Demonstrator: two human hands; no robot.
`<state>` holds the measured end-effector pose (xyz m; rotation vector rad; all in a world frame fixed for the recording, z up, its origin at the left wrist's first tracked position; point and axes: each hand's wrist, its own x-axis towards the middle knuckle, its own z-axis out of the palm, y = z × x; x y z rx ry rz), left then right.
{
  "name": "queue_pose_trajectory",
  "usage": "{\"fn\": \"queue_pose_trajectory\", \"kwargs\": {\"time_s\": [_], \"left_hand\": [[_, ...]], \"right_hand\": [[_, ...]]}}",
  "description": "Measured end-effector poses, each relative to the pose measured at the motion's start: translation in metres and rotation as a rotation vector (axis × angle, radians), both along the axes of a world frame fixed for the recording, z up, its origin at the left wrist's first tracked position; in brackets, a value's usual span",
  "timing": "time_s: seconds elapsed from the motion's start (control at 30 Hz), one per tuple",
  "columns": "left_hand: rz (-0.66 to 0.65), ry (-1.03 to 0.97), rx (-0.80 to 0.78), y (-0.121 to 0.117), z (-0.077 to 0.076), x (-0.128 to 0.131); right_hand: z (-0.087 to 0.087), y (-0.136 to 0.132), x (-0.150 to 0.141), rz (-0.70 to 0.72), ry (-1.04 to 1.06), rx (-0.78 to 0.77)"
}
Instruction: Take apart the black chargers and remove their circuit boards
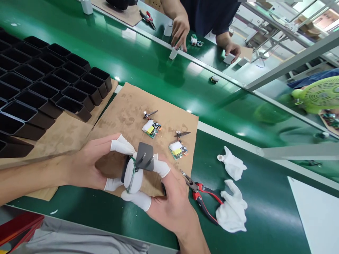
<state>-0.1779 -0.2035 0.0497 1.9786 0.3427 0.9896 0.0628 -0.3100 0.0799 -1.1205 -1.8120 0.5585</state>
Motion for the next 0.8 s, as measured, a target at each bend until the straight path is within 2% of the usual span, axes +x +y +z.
{"fn": "queue_pose_trajectory", "kwargs": {"time_s": [0.37, 0.47, 0.6, 0.8], "left_hand": [[-0.021, -0.022, -0.018, 0.001, -0.003, 0.0], [-0.025, -0.027, -0.023, 0.001, -0.004, 0.001], [-0.029, -0.036, -0.035, 0.001, -0.003, 0.001], [-0.048, -0.02, -0.085, 0.0, -0.004, 0.0]], "right_hand": [[-0.004, -0.003, 0.004, -0.009, -0.08, -0.069], [-0.004, -0.002, 0.004, 0.003, -0.071, -0.047], [-0.001, -0.001, 0.004, 0.038, -0.015, 0.015], [0.01, 0.001, 0.005, 0.046, -0.109, -0.064]]}}
